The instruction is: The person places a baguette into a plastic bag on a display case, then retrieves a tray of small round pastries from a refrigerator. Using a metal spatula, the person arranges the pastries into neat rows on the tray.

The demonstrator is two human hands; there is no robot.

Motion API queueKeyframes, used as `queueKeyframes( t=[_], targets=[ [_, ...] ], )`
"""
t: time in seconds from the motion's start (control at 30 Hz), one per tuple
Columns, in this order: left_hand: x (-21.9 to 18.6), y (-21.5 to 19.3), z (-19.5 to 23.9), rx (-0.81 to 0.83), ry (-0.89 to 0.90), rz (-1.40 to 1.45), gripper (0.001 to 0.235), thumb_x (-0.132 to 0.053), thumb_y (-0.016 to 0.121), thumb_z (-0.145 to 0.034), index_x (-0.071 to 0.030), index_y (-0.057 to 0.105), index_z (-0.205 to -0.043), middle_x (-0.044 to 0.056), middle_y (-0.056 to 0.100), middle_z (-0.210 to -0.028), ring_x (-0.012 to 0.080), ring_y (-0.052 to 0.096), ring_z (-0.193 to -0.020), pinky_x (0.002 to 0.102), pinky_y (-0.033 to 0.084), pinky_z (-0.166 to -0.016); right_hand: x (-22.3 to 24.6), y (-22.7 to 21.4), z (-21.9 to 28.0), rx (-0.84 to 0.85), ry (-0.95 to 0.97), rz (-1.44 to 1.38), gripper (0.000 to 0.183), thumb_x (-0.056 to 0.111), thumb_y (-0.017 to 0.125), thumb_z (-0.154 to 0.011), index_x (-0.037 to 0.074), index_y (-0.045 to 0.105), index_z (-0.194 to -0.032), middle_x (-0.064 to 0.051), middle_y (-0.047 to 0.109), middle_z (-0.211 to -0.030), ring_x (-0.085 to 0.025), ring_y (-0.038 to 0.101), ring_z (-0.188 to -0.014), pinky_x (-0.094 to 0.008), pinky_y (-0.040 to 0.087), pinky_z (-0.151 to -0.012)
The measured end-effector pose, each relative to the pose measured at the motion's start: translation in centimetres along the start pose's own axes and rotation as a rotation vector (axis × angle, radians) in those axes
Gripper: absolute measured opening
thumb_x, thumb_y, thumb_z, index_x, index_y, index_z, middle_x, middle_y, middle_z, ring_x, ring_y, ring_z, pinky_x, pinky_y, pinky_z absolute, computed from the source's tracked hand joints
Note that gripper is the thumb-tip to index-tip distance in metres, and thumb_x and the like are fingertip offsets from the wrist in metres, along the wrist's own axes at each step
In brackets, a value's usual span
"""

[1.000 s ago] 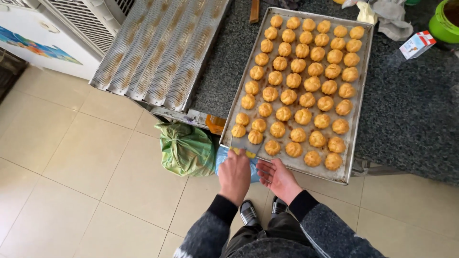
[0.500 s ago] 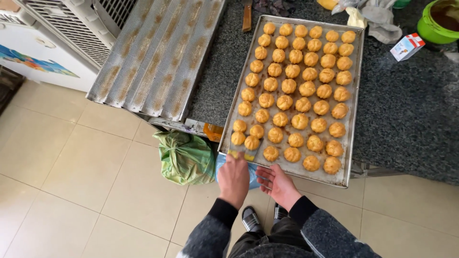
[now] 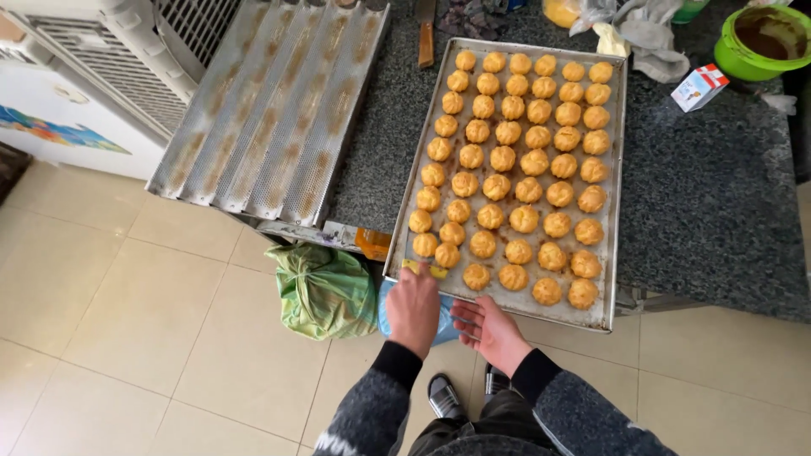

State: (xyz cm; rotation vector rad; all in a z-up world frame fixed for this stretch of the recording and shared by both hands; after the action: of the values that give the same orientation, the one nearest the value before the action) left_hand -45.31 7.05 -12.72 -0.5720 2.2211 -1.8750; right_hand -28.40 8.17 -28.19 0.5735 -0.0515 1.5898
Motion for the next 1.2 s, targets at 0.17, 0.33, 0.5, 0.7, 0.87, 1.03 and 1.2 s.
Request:
queueKeyframes(
  t=[0.17, 0.33, 0.5, 0.7, 0.87, 1.03, 1.2],
  targets=[
    [2.5, -0.7, 0.0, 0.237, 0.074, -0.005, 0.017, -0.012, 0.066, -0.103, -0.021, 0.080, -0.101, 0.005, 0.072, -0.090, 0.0238, 0.079, -0.063, 0.041, 0.060, -0.047, 3.7, 3.5, 9.9, 0.005, -0.151, 0.251, 0.049, 0.043, 0.054, -0.119, 0.004, 0.083, -0.121, -0.014, 0.089, -0.108, -0.025, 0.078, -0.091, -0.037, 0.053, -0.077],
    [4.0, -2.4, -0.3, 0.256, 0.135, -0.125, 0.025, -0.008, 0.071, -0.092, -0.025, 0.080, -0.078, -0.001, 0.066, -0.076, 0.0161, 0.067, -0.057, 0.034, 0.044, -0.044, 12.5, 7.6, 10.4, -0.069, -0.707, 0.719, 0.033, 0.032, 0.058, -0.116, 0.009, 0.082, -0.115, -0.005, 0.086, -0.101, -0.017, 0.078, -0.089, -0.033, 0.058, -0.072],
    [6.5, -7.0, 0.6, 0.291, 0.136, -0.163, 0.028, -0.009, 0.071, -0.097, -0.026, 0.080, -0.078, -0.002, 0.069, -0.077, 0.0128, 0.066, -0.058, 0.031, 0.044, -0.047, 16.8, 11.8, 7.0, -0.192, -1.043, 1.251, 0.046, 0.043, 0.056, -0.110, 0.016, 0.075, -0.142, -0.008, 0.078, -0.141, -0.034, 0.064, -0.134, -0.048, 0.048, -0.112],
    [13.1, -11.1, 3.6, 0.374, 0.021, 0.006, 0.032, -0.002, 0.061, -0.102, -0.024, 0.078, -0.119, 0.008, 0.071, -0.095, 0.0328, 0.077, -0.061, 0.044, 0.053, -0.047, 18.1, 16.7, 4.1, -0.206, -1.218, 1.570, 0.051, 0.036, 0.059, -0.111, 0.011, 0.065, -0.155, -0.014, 0.067, -0.152, -0.041, 0.057, -0.135, -0.056, 0.046, -0.113],
    [16.7, -12.0, 5.3, 0.322, -0.151, 0.082, 0.044, -0.040, 0.068, -0.110, -0.032, 0.066, -0.152, 0.010, 0.072, -0.107, 0.0272, 0.074, -0.057, 0.040, 0.059, -0.045, 17.2, 17.9, 1.7, -0.261, -0.843, 1.822, 0.074, 0.059, 0.050, -0.110, 0.023, 0.041, -0.174, -0.020, 0.052, -0.164, -0.048, 0.049, -0.147, -0.064, 0.043, -0.116],
    [17.3, -13.3, 4.6, 0.310, -0.254, 0.266, 0.039, -0.035, 0.061, -0.112, -0.029, 0.065, -0.150, 0.011, 0.067, -0.101, 0.0386, 0.075, -0.062, 0.052, 0.059, -0.049, 17.0, 17.5, 5.3, -0.085, -0.822, 1.565, 0.040, 0.047, 0.053, -0.113, 0.024, 0.066, -0.144, -0.008, 0.065, -0.147, -0.033, 0.066, -0.133, -0.053, 0.056, -0.099],
    [13.0, -14.5, 0.9, 0.294, -0.232, 0.439, 0.046, -0.025, 0.058, -0.112, -0.020, 0.060, -0.158, 0.012, 0.063, -0.102, 0.0290, 0.072, -0.055, 0.047, 0.062, -0.045, 17.5, 15.1, 5.4, -0.042, -0.850, 1.431, 0.053, 0.042, 0.050, -0.116, 0.015, 0.060, -0.160, -0.008, 0.059, -0.167, -0.030, 0.055, -0.154, -0.054, 0.050, -0.119]
  ],
)
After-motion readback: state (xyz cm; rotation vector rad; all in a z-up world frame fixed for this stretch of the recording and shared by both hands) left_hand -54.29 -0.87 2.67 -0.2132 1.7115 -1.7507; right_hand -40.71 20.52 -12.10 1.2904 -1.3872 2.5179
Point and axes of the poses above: each hand's wrist, its own z-axis away from the middle knuckle, its own y-axis out of the palm, x = y × z, the point moved 8 cm from there along -z, towards the middle knuckle
